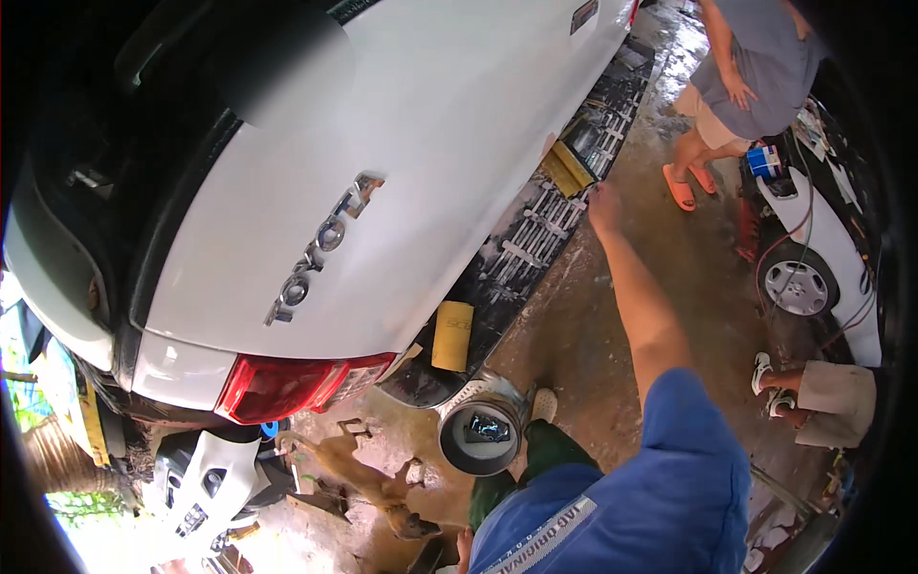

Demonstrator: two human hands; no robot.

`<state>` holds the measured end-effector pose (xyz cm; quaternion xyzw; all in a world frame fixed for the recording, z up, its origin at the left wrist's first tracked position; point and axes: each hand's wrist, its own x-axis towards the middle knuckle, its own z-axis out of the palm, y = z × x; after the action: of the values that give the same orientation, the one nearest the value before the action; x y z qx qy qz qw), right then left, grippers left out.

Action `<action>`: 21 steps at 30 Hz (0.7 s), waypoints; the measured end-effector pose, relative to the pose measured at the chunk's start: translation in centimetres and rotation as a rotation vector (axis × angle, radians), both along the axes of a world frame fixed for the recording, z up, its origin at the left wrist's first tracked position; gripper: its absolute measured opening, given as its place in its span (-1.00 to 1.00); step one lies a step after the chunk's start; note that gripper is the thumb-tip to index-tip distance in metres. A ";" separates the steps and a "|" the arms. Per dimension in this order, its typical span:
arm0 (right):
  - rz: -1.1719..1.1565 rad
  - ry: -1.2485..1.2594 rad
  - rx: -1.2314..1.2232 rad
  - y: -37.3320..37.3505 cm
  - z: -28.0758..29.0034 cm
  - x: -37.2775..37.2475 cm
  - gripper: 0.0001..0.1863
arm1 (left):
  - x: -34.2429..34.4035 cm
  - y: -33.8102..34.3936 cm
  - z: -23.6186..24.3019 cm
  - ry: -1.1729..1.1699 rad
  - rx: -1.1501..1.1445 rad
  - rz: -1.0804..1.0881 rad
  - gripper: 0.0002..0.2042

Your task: The person examines sheets of sandpaper, chooses a piece, dips it into a bucket of water, and sands the upper rear side panel of a white truck.

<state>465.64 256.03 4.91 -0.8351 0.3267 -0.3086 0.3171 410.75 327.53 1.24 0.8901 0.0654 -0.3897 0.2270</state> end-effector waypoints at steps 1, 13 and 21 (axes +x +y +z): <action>0.032 -0.032 -0.034 -0.5 0.7 1.2 -0.64 | -0.5 -0.5 0.1 -0.002 -0.013 0.028 -0.71; -0.124 0.555 -0.041 -0.1 5.5 4.1 -0.55 | -1.3 -3.4 0.1 -0.003 -0.081 0.106 -0.69; -0.032 0.101 0.808 1.0 5.0 4.8 -0.71 | -1.0 -3.4 -0.8 -0.073 -0.135 0.011 -0.67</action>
<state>470.40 257.03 9.94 -0.6523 0.4499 -0.1189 0.5983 409.78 324.08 0.42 0.8861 0.0355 -0.3591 0.2907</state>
